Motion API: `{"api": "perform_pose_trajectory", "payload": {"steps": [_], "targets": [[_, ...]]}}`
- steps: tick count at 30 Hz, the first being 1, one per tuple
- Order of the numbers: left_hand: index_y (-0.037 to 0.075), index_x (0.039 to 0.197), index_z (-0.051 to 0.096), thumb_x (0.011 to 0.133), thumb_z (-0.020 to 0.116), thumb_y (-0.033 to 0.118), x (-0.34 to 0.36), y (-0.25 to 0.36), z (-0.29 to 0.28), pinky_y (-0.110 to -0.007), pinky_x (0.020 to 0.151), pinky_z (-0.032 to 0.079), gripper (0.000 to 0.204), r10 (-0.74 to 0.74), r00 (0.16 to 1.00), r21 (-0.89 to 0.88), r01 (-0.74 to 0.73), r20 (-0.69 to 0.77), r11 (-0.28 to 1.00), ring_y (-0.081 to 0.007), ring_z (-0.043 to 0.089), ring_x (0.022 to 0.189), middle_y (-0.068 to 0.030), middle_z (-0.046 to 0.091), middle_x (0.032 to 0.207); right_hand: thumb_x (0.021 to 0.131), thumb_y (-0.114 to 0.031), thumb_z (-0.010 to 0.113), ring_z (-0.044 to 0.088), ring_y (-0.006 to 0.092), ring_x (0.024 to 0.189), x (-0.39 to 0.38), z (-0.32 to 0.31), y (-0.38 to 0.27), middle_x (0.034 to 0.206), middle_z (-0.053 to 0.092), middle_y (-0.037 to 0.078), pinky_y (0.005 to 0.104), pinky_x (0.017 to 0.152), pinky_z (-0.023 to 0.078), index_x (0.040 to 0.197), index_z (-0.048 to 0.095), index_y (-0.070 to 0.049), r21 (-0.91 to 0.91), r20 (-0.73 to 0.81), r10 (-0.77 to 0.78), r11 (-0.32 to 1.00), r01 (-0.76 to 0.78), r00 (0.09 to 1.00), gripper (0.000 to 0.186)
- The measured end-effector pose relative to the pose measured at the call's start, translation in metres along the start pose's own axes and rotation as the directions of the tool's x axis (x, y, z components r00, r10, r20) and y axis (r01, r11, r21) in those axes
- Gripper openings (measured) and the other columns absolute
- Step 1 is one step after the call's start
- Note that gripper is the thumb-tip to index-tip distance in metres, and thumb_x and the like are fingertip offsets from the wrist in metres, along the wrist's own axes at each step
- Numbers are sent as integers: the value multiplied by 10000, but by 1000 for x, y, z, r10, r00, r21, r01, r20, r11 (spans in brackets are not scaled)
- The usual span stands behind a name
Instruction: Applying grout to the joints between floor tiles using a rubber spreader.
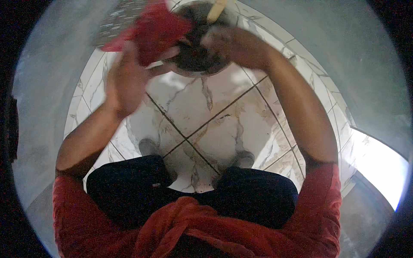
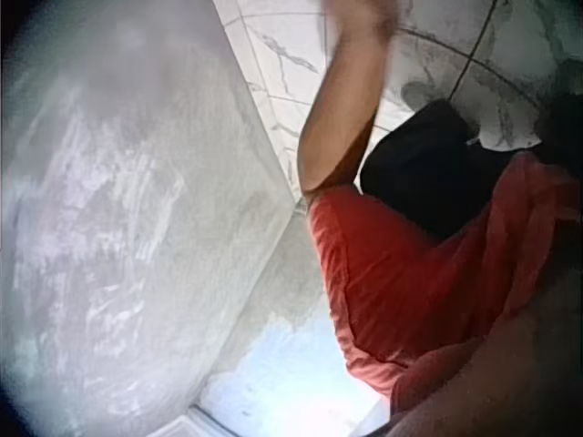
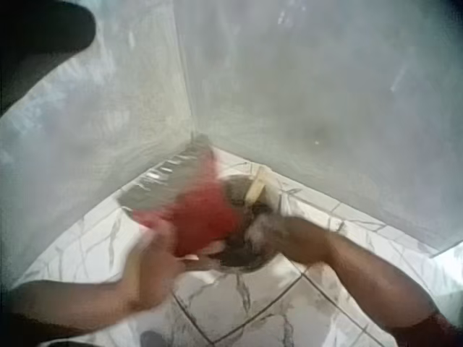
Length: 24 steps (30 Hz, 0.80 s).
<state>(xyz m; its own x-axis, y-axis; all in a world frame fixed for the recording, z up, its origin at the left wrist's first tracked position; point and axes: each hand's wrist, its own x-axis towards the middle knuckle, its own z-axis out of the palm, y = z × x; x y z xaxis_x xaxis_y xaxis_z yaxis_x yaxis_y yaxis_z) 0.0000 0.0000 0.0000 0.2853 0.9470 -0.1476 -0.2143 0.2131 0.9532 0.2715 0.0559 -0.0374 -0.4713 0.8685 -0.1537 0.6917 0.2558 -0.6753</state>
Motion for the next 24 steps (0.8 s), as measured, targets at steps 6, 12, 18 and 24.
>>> {"api": "perform_pose_trajectory", "payload": {"steps": [6,12,18,24], "targets": [[8,1236,482,985,436,412,-52,4,-139,-304,698,480,477,97,959,104,-71,-265,992,-223,636,886,-129,607,1129,826,-311,602,648,368,893,159,77,5,965,662,206,445,812,508,968,710,-52,-601,132,132,799,-27,982,315],[25,1158,526,972,496,367,-111,-59,-192,-274,632,460,391,-114,858,-172,30,-501,985,-153,601,718,-84,640,949,787,-350,620,653,349,937,216,135,71,998,667,204,419,850,510,930,717,-50,-714,230,435,684,-153,871,346],[16,1076,569,955,533,355,-121,-99,-214,-283,592,469,362,-251,840,-318,99,-481,943,-178,619,684,-104,650,862,786,-244,673,617,335,1075,190,106,63,1086,653,207,429,915,490,1032,686,-14,-614,-39,508,668,-421,861,336],[17,1101,575,939,560,371,-119,-114,-226,-294,644,462,390,-251,809,-318,84,-532,944,-182,607,737,-91,655,895,759,-206,699,633,366,1009,146,84,56,1042,667,200,437,865,507,1015,691,-9,-701,336,391,711,-50,857,323]]}}
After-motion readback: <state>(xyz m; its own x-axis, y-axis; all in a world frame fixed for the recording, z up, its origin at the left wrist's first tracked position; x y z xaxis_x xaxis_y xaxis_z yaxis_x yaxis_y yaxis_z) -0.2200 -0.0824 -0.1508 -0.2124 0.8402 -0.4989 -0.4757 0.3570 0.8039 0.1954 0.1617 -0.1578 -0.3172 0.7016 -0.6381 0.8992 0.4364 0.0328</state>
